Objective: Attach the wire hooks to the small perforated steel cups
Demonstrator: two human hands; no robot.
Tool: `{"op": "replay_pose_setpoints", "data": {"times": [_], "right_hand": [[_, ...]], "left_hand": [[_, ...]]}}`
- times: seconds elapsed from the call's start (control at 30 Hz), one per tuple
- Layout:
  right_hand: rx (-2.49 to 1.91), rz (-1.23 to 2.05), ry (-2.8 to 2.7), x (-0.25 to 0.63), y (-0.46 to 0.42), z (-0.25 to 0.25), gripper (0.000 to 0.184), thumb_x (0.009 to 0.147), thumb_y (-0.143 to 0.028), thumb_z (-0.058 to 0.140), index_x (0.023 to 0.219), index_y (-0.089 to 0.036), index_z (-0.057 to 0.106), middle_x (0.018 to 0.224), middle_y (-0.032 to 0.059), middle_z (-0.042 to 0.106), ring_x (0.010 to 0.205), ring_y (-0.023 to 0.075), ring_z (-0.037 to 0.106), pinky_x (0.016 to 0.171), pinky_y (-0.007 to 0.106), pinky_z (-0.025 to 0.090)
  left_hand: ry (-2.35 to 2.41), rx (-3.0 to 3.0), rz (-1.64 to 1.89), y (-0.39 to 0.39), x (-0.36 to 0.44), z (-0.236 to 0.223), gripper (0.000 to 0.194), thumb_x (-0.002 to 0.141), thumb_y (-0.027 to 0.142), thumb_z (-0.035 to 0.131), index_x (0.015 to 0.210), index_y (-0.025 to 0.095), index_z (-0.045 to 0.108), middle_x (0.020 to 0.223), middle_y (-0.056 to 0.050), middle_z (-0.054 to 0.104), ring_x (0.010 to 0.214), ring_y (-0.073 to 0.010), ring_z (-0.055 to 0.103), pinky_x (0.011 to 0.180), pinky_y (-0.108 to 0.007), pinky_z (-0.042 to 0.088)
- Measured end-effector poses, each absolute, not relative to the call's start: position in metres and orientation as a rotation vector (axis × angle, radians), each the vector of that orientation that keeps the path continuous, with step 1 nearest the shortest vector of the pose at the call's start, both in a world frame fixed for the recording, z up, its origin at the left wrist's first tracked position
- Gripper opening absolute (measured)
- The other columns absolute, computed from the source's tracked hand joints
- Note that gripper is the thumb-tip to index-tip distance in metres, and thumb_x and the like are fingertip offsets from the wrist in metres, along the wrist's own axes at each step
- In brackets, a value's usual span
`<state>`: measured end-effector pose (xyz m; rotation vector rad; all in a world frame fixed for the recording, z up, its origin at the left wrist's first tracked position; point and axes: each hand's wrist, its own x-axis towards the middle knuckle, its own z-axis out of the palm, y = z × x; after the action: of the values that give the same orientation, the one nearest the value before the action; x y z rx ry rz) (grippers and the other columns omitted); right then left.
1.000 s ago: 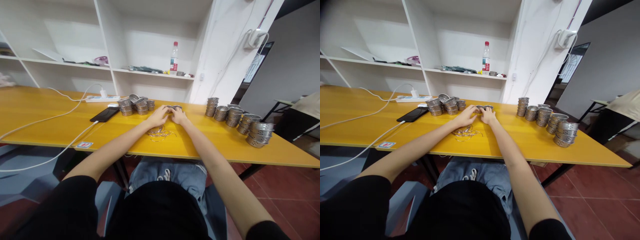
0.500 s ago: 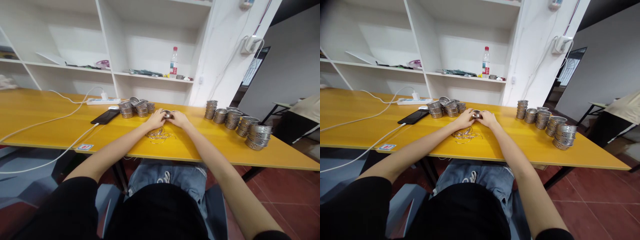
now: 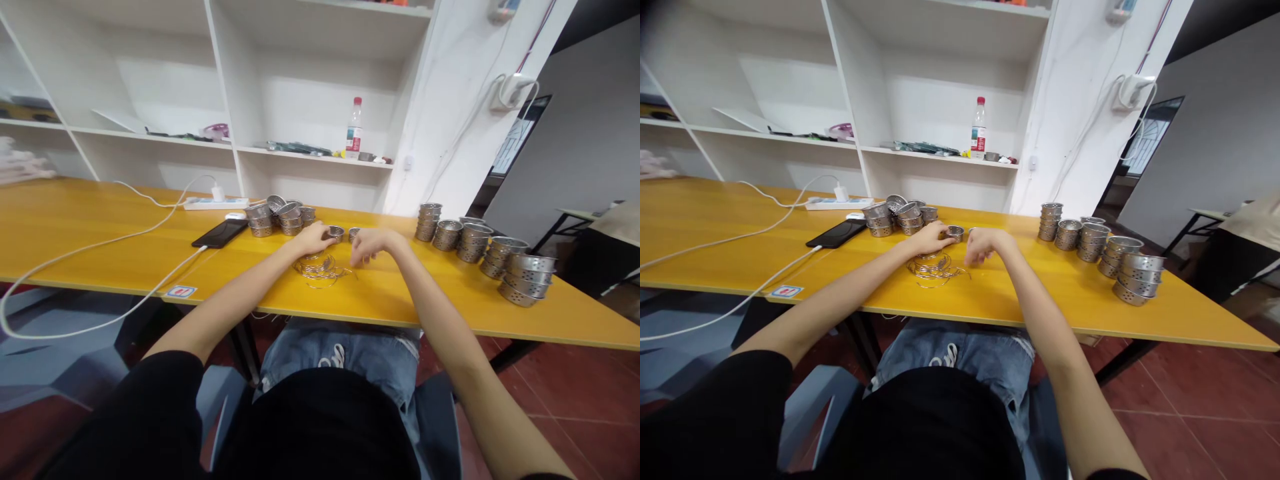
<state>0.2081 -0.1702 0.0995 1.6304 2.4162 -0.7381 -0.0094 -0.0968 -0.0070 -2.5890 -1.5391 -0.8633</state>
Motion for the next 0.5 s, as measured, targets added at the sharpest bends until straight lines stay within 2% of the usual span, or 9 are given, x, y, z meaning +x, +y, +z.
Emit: {"op": "replay_pose_setpoints", "data": {"times": [0.07,0.13,0.3,0.5], "right_hand": [[1.544,-0.875,2.254,0.208,-0.172,0.098,0.044,0.057,-0.043,0.101,0.077,-0.013,0.075,0.083,0.0062,0.078,0.071,0.0144,0.067,0.061,0.023,0.045],[1.52,-0.899,2.239,0.206,-0.169,0.094,0.052,0.05,-0.049,0.103,0.076,-0.013,0.074,0.08,0.0048,0.076,0.069,0.0131,0.065,0.058,0.023,0.043],[1.568,-0.839,2.28,0.197,-0.162,0.08,0.044,0.057,-0.041,0.101,0.068,-0.014,0.068,0.066,0.0014,0.067,0.063,0.0127,0.06,0.053,0.023,0.042],[1.572,-0.74,2.297,0.193,-0.157,0.071,0.036,0.064,-0.03,0.095,0.058,-0.015,0.063,0.057,0.0023,0.061,0.053,0.0115,0.052,0.049,0.024,0.04]], "left_hand": [[-1.512,-2.597,-0.887,-0.096,-0.009,-0.008,0.038,0.093,0.052,0.067,0.1,0.017,0.076,0.107,-0.014,0.075,0.101,-0.0278,0.071,0.097,-0.037,0.057],[-1.486,-2.609,-0.887,-0.096,-0.008,-0.008,0.038,0.094,0.052,0.066,0.1,0.016,0.076,0.108,-0.014,0.074,0.101,-0.0283,0.071,0.097,-0.037,0.057],[-1.46,-2.624,-0.886,-0.096,-0.005,-0.01,0.036,0.094,0.05,0.065,0.099,0.016,0.076,0.107,-0.015,0.074,0.1,-0.0293,0.071,0.097,-0.04,0.057],[-1.401,-2.669,-0.978,-0.092,-0.007,-0.015,0.034,0.092,0.049,0.067,0.094,0.017,0.074,0.103,-0.015,0.073,0.098,-0.0291,0.069,0.097,-0.042,0.057]]}}
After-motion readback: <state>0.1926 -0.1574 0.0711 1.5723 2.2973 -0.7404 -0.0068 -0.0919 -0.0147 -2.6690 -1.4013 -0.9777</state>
